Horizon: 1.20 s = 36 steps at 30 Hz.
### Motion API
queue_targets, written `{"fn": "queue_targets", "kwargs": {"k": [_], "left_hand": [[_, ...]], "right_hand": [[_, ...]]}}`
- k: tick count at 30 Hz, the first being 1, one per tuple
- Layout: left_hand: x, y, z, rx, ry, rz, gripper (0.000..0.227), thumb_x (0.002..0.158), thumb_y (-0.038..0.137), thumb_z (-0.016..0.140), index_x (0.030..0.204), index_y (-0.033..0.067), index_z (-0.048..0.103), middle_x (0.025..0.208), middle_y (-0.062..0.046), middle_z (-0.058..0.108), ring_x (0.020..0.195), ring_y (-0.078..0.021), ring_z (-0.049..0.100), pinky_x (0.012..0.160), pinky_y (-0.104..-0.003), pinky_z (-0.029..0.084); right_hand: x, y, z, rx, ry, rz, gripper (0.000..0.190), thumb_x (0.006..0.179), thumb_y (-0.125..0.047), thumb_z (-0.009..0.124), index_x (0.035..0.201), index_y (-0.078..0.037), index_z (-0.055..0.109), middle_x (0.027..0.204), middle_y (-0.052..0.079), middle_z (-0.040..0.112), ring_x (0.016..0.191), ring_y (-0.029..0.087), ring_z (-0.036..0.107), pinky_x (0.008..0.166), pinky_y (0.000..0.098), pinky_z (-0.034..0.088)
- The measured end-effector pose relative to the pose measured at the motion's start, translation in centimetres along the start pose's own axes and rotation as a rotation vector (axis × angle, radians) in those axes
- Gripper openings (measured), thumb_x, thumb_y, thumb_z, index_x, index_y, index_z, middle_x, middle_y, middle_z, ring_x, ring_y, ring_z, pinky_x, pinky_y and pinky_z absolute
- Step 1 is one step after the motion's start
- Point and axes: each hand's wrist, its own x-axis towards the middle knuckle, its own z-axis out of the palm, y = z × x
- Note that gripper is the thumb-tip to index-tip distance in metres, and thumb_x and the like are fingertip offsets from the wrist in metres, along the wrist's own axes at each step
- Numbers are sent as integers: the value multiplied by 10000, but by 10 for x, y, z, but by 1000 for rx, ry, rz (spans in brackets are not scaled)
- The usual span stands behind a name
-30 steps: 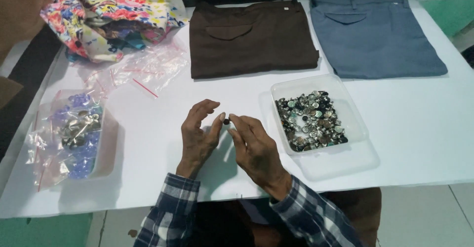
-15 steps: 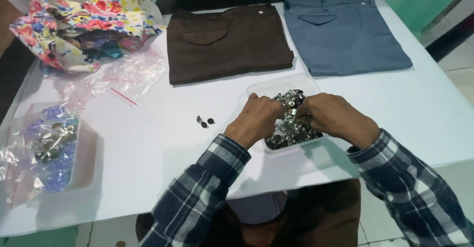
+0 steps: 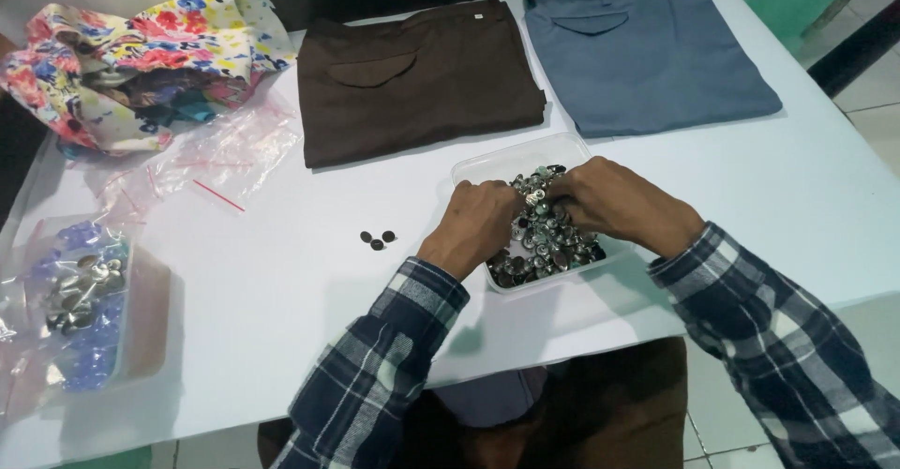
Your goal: Sorting small black buttons from a plastic container onto a table for inspection or assembly preparation.
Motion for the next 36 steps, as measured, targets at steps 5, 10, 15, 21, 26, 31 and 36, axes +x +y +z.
{"fn": "queue_targets", "kwargs": {"k": [5, 10, 15, 21, 26, 31, 36], "left_hand": [[-1, 1, -5, -108, -8, -59, 159, 828, 2, 656, 932, 65, 759, 707, -111, 725, 650, -270, 736, 681, -352, 573], [-6, 8, -42, -425, -43, -73, 285, 867, 7, 644, 1144, -2, 711, 838, -206, 747, 807, -365, 751, 771, -445, 599], [-10, 0, -47, -700, 24, -79, 355, 854, 66, 663, 1207, 49, 694, 922, -179, 776, 934, -389, 740, 861, -469, 582], [-6, -12, -19, -582, 37, -83, 296, 849, 39, 651, 1123, 96, 748, 896, -138, 779, 889, -356, 750, 840, -437, 597], [-12, -7, -30, -515, 86, -80, 261, 835, 16, 673, 1066, 89, 770, 870, -151, 776, 851, -333, 757, 809, -399, 613], [-6, -24, -12, -557, 261, -88, 225, 854, 10, 676, 1053, 73, 760, 851, -152, 763, 798, -301, 761, 765, -363, 628], [-9, -30, -7, -755, 443, -128, 169, 906, 48, 666, 1066, 71, 715, 901, -132, 741, 849, -275, 756, 792, -368, 626]], "right_hand": [[-3, 1, -1, 101, -14, 17, 257, 919, -21, 617, 1137, -38, 752, 981, 223, 779, 910, 357, 774, 794, 397, 633], [-1, 0, 0, 326, 38, 23, 272, 895, -11, 660, 1154, -2, 744, 998, 281, 760, 916, 419, 758, 776, 458, 623], [1, 3, 18, 655, 146, 28, 243, 888, 7, 635, 1115, 21, 722, 862, 252, 758, 750, 294, 763, 688, 370, 631], [12, 0, 33, 880, 86, 30, 240, 914, 43, 569, 1122, 53, 690, 860, 249, 744, 767, 286, 750, 690, 347, 628], [12, -7, 32, 571, 10, 42, 257, 917, -18, 592, 1146, 21, 701, 932, 262, 751, 835, 358, 746, 733, 435, 600], [15, -27, 34, 104, -27, -218, 280, 798, -104, 642, 1072, -82, 694, 949, 160, 717, 909, 405, 705, 746, 492, 574], [22, -36, 33, -92, -34, -388, 173, 814, -111, 615, 946, -69, 719, 845, 148, 711, 818, 376, 704, 693, 461, 571]]}}
